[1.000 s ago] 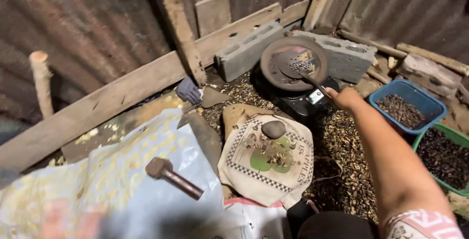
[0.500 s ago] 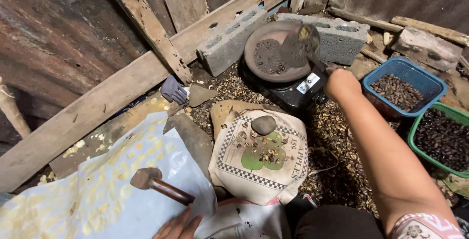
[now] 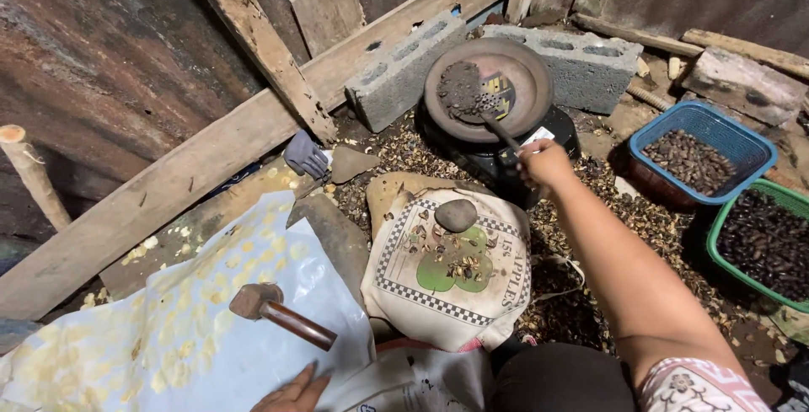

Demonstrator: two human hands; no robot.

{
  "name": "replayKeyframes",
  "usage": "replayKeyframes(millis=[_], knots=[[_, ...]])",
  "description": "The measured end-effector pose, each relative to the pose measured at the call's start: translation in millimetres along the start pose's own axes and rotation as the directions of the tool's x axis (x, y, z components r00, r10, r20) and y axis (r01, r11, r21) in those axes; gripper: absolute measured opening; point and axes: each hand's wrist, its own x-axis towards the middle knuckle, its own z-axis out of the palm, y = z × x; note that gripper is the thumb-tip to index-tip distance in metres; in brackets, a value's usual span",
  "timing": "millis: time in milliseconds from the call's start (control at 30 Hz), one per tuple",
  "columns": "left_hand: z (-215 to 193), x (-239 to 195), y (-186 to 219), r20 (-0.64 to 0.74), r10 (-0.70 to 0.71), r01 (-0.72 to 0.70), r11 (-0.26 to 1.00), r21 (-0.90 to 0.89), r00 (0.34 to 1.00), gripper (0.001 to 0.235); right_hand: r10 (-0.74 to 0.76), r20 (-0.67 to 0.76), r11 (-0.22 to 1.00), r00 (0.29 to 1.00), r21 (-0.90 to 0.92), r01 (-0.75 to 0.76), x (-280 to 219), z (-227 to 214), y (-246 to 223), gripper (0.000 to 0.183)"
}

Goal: The person uses a hammer to crack open cocoa beans on a white sheet, then uses a stone to further process the beans on a patterned cloth. They also stir beans in a pan on a portable stove.

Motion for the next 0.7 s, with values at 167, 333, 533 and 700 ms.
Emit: replayKeyframes(millis=[167, 333, 533, 700], knots=[[25.4, 2.3, -7.8, -0.071, -0.071, 0.07, 0.997, -0.014, 0.995, 0.051, -0.145, -0.035, 0.928, 0.989, -0.351, 0.124, 56.5, -35.9, 26.5, 0.011], [13.2, 5.2, -12.9, 0.13, -0.042, 0.039, 0.999, 0.027, 0.991, 0.056, 0.006, 0.019, 1.0, 1.0, 0.023, -0.006, 35.5, -29.1, 1.2, 0.007], [25.9, 10.9, -15.0, 0.051, -0.049, 0.047, 0.998, 0.037, 0.997, 0.052, -0.033, -0.005, 0.999, 0.999, -0.024, 0.033, 40.1, -23.9, 0.9, 0.008], [14.1, -3.0, 1.7, -0.128, -0.065, 0.073, 0.996, 0.057, 0.99, 0.048, 0.002, -0.029, 0.999, 1.0, -0.046, -0.004, 3.0, -21.4, -22.7, 0.01]])
